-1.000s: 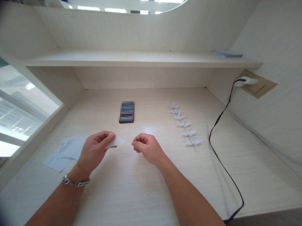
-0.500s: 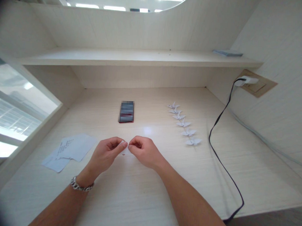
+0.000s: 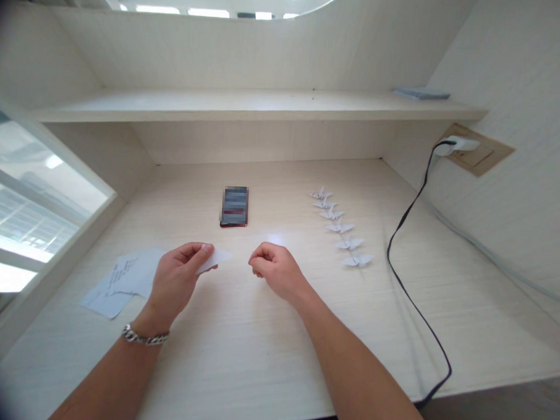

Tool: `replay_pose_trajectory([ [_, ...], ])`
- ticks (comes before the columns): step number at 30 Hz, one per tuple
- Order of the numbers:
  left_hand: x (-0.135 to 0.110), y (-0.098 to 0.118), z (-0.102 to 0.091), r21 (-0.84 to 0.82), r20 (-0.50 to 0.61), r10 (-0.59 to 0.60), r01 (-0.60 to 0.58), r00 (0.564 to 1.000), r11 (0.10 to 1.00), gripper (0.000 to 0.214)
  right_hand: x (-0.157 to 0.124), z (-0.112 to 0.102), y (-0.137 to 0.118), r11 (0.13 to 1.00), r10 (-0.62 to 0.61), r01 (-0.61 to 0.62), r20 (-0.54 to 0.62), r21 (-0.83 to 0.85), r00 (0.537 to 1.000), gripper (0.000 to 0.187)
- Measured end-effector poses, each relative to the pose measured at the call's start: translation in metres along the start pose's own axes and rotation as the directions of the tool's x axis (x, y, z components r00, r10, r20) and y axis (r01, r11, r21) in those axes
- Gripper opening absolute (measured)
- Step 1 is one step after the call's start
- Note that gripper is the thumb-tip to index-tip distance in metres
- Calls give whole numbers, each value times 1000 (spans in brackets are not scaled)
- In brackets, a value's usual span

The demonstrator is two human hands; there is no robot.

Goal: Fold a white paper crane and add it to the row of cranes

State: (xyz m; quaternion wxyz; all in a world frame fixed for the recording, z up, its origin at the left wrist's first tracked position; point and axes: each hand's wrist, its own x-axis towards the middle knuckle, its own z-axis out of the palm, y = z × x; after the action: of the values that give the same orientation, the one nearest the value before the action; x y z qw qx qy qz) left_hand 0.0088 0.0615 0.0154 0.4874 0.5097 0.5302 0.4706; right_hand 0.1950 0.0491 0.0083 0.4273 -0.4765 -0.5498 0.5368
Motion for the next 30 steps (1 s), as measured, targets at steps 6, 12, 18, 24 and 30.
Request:
replay_pose_trajectory([
  [6, -2, -3, 9, -13, 75, -34, 35, 997, 999, 22, 5, 10, 1, 982, 48, -45, -15, 182, 999, 16],
  [12, -4, 0, 8, 105, 285, -58, 29, 957, 994, 17, 3, 5, 3, 999, 23, -23, 7, 29, 1000, 14],
  [18, -9, 2, 10, 238, 390, -51, -48, 920, 970, 13, 0, 3, 3, 983, 20, 3, 122, -182, 992, 13],
  [24, -8, 2, 3, 260, 418, -89, -25, 904, 965, 11, 4, -15, -1, 998, 40, -39, 48, -40, 998, 14],
  [30, -4, 3, -2, 205, 378, -78, -1, 922, 979, 11, 5, -27, -2, 1000, 28, -28, -55, 6, 998, 16],
])
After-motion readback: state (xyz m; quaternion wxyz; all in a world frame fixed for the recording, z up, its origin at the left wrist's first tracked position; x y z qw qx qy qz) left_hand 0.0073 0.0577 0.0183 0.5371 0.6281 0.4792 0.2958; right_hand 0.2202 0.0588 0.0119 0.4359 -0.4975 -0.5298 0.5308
